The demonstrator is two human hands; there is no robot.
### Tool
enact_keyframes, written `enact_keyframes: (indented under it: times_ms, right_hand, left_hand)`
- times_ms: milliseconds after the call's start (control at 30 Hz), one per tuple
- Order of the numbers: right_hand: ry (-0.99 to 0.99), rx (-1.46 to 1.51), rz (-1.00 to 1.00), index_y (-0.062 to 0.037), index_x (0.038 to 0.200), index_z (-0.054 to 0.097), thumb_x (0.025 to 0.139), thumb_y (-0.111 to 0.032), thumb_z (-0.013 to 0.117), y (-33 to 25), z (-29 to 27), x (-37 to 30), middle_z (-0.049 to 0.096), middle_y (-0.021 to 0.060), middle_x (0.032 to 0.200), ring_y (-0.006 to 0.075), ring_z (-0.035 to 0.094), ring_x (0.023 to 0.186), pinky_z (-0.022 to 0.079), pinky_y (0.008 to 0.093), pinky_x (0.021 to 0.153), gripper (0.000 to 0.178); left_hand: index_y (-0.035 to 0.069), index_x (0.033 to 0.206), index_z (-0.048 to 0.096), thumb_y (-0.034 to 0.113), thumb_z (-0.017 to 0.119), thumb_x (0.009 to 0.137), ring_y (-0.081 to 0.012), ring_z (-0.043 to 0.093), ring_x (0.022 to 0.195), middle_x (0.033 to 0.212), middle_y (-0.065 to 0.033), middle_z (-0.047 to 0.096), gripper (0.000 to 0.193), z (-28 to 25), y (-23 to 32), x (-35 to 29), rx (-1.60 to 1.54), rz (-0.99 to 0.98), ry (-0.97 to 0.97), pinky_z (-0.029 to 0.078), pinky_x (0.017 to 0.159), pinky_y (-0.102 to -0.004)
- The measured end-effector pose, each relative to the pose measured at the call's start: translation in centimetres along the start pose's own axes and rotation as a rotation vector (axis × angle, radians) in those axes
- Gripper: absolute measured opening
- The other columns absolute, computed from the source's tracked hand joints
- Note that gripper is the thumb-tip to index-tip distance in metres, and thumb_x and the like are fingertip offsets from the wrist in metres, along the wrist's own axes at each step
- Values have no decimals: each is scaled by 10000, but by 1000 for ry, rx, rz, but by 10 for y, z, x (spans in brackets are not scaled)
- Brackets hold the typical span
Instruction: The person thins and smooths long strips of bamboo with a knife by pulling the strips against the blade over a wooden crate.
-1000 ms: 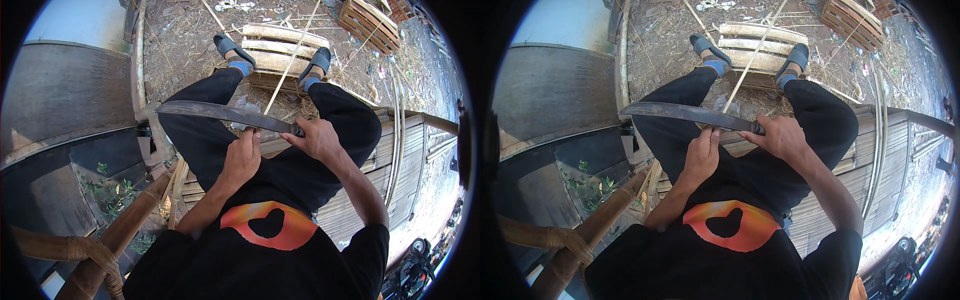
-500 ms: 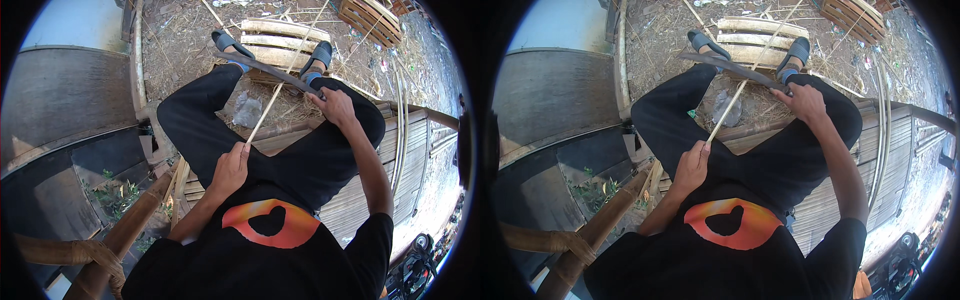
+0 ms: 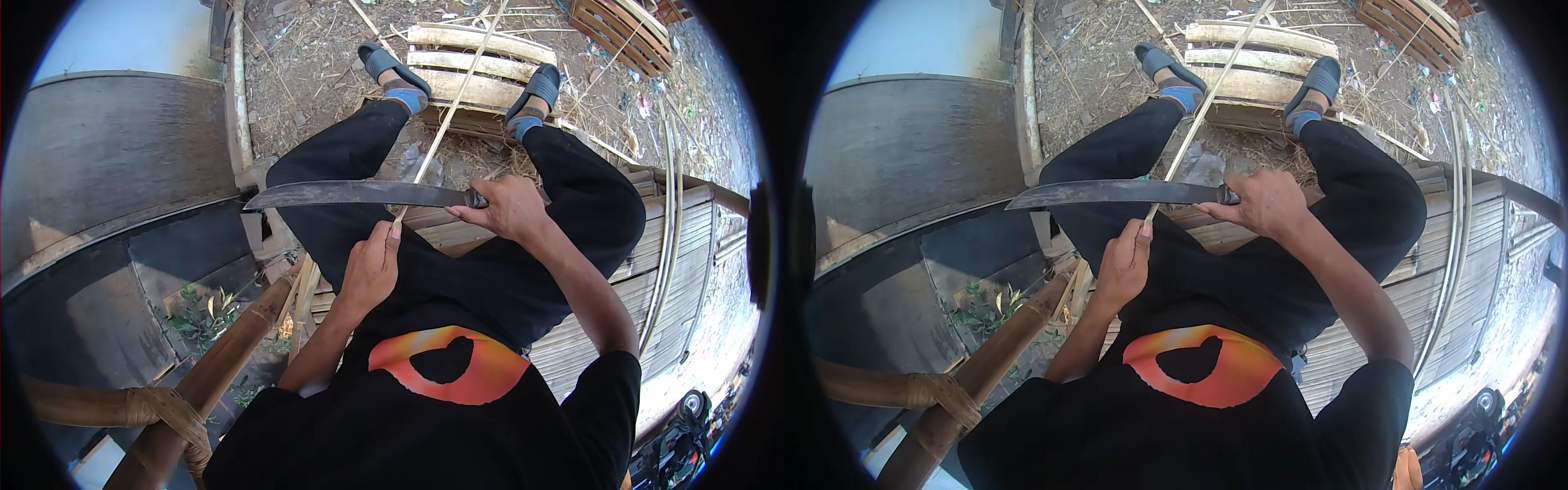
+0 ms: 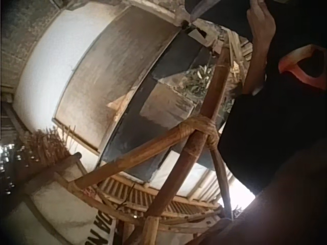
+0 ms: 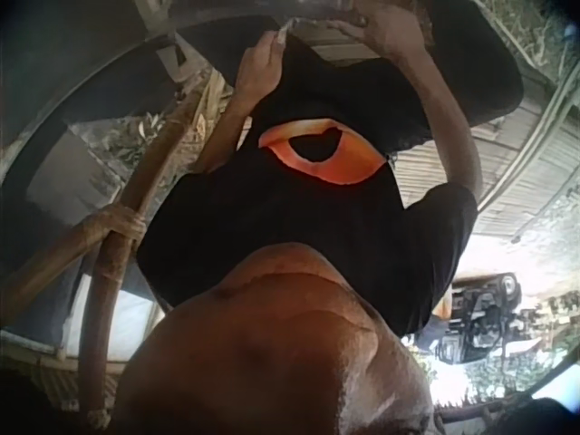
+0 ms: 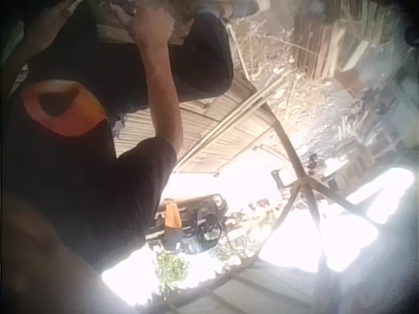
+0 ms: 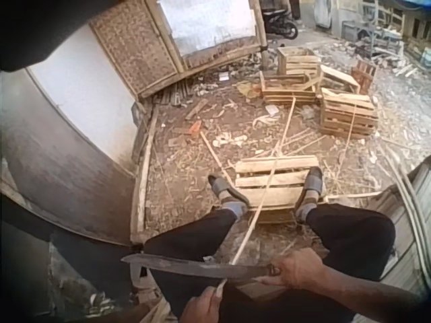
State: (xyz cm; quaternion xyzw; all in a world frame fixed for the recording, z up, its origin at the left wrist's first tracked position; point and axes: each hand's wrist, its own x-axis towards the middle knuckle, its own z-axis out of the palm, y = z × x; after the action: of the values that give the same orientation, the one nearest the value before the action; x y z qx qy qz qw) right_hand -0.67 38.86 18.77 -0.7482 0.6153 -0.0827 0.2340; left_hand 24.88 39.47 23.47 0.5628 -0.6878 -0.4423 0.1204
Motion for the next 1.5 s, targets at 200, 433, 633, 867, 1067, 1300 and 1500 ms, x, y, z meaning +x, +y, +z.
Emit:
enact_keyframes:
  times_ms: [200, 433, 633, 867, 1067, 1300, 1500]
  right_hand:
    - [29, -25, 341, -37, 787, 630, 886, -690, 516, 59, -16, 21, 640, 189, 638, 383, 671, 678, 536, 480, 640, 670]
    - [13, 65, 295, -19, 773, 637, 883, -662, 549, 55, -11, 12, 637, 210, 650, 421, 665, 734, 542, 484, 697, 658]
    - [-28, -48, 128, -64, 777, 652, 844, -698, 570, 41, -12, 13, 631, 178, 609, 391, 664, 654, 539, 482, 613, 643]
    - [-25, -73, 416, -21, 799, 671, 887, -709, 493, 117, -20, 15, 671, 217, 717, 386, 684, 765, 544, 482, 696, 716]
    - [-180, -28, 199, -42, 829, 677, 869, -699, 536, 39, -32, 19, 658, 209, 687, 383, 679, 740, 540, 470, 694, 672]
    - [-87, -134, 393, -25, 869, 693, 888, -716, 482, 131, -23, 20, 654, 231, 707, 403, 677, 771, 537, 479, 723, 722]
    - [-207, -21, 147, -80, 845, 702, 830, -741, 544, 42, -26, 20, 629, 208, 634, 419, 664, 713, 544, 475, 681, 679]
  left_hand:
    - [11, 901, 505, 273, 411, 1065, -297, 522, 476, 560, -132, 469, 323, -13, -6, -26, -3, -48, -18, 370, 491, -393]
    - [9, 907, 499, 270, 413, 1067, -278, 482, 460, 554, -131, 452, 318, 1, -15, -25, -31, -63, -11, 365, 490, -393]
    - [9, 916, 501, 238, 429, 1060, -368, 522, 496, 568, -164, 461, 279, -8, -10, -19, 82, 23, 13, 362, 484, -417]
    - [19, 933, 506, 210, 436, 1052, -404, 545, 520, 567, -183, 457, 236, -1, -19, -46, 58, -31, -48, 357, 469, -429]
    - [21, 931, 510, 194, 441, 1048, -393, 542, 500, 567, -178, 462, 220, -15, -19, -45, 124, -5, -8, 349, 452, -431]
    - [21, 929, 505, 186, 467, 1037, -420, 576, 531, 554, -199, 502, 201, -13, -33, -60, 114, 35, -75, 384, 460, -470]
    - [30, 935, 518, 180, 467, 1035, -401, 567, 504, 537, -183, 494, 188, -25, -37, -64, 190, 30, -38, 385, 446, -458]
